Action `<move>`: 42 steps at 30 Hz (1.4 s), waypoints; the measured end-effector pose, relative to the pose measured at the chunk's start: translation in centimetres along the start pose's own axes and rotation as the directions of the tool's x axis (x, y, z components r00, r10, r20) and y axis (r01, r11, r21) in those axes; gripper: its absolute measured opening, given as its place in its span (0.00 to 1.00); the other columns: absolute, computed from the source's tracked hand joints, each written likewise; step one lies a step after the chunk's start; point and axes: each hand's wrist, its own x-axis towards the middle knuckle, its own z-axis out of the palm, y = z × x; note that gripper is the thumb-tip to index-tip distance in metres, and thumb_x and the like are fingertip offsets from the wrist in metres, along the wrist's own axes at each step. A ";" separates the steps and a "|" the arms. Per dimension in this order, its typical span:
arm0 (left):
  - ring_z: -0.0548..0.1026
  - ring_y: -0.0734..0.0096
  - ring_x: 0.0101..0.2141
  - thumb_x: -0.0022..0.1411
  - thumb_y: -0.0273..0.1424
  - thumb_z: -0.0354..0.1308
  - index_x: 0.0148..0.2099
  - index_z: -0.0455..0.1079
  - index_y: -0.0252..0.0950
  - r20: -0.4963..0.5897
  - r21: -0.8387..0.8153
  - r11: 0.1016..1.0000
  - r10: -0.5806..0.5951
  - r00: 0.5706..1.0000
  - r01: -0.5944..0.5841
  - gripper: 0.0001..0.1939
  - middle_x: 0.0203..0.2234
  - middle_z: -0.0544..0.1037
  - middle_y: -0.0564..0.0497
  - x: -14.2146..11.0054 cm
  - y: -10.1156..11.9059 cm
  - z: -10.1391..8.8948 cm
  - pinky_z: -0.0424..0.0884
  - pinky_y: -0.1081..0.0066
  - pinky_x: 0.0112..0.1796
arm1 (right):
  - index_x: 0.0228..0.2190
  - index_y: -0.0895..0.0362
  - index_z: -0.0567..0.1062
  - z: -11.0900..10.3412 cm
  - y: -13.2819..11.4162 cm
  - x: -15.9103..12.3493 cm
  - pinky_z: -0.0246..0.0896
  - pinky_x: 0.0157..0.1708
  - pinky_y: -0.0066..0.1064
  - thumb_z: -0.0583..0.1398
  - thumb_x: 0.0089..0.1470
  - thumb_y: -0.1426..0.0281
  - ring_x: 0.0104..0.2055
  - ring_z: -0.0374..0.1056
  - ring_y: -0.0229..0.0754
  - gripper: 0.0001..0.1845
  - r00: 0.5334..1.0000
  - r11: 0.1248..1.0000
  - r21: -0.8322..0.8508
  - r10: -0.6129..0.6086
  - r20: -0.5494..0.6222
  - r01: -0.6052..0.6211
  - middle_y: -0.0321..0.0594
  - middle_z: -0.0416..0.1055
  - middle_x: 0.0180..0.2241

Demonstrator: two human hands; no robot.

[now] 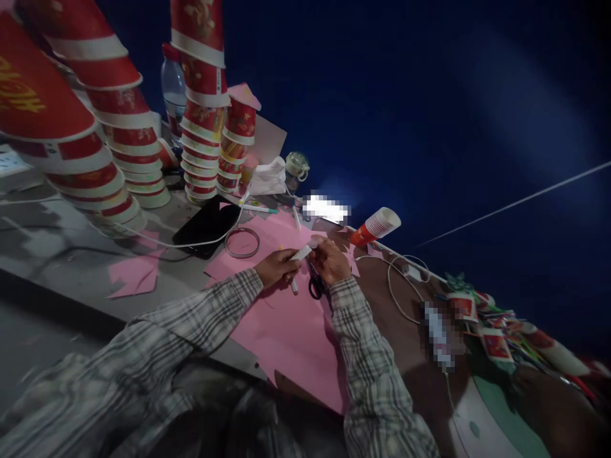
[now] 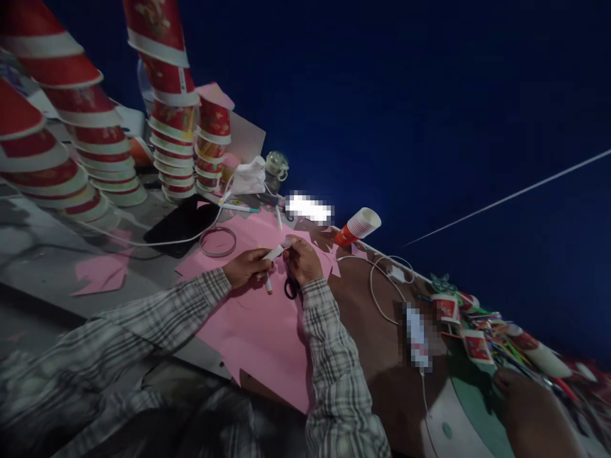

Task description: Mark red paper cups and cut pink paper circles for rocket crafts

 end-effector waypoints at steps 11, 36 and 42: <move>0.59 0.84 0.18 0.54 0.41 0.69 0.44 0.70 0.32 0.027 0.053 0.998 0.035 0.999 -0.037 0.21 0.24 0.66 0.59 -0.1 0.2 -0.2 0.59 0.77 0.20 | 0.32 0.54 0.77 1.0 0.5 -0.6 0.57 0.19 0.23 0.72 0.40 0.64 0.19 0.61 0.29 0.15 0.998 0.997 0.069 -0.020 -0.066 0.025 0.27 0.71 0.21; 0.61 0.81 0.16 0.61 0.36 0.63 0.69 0.58 0.33 -0.046 0.065 0.995 0.081 0.996 -0.078 0.37 0.23 0.65 0.62 -0.3 -0.3 0.0 0.61 0.76 0.19 | 0.35 0.53 0.80 2.8 1.4 -3.7 0.62 0.27 0.30 0.67 0.48 0.61 0.22 0.64 0.34 0.12 0.931 0.926 -0.259 -0.324 -0.167 0.276 0.28 0.70 0.20; 0.63 0.77 0.15 0.65 0.33 0.57 0.76 0.43 0.32 -0.070 0.155 0.982 0.121 0.990 -0.109 0.43 0.22 0.65 0.63 -0.5 -0.7 0.0 0.63 0.74 0.17 | 0.34 0.53 0.79 3.0 1.8 -3.8 0.61 0.25 0.31 0.66 0.48 0.61 0.21 0.64 0.35 0.11 0.929 0.926 -0.276 -0.316 -0.194 0.258 0.29 0.71 0.19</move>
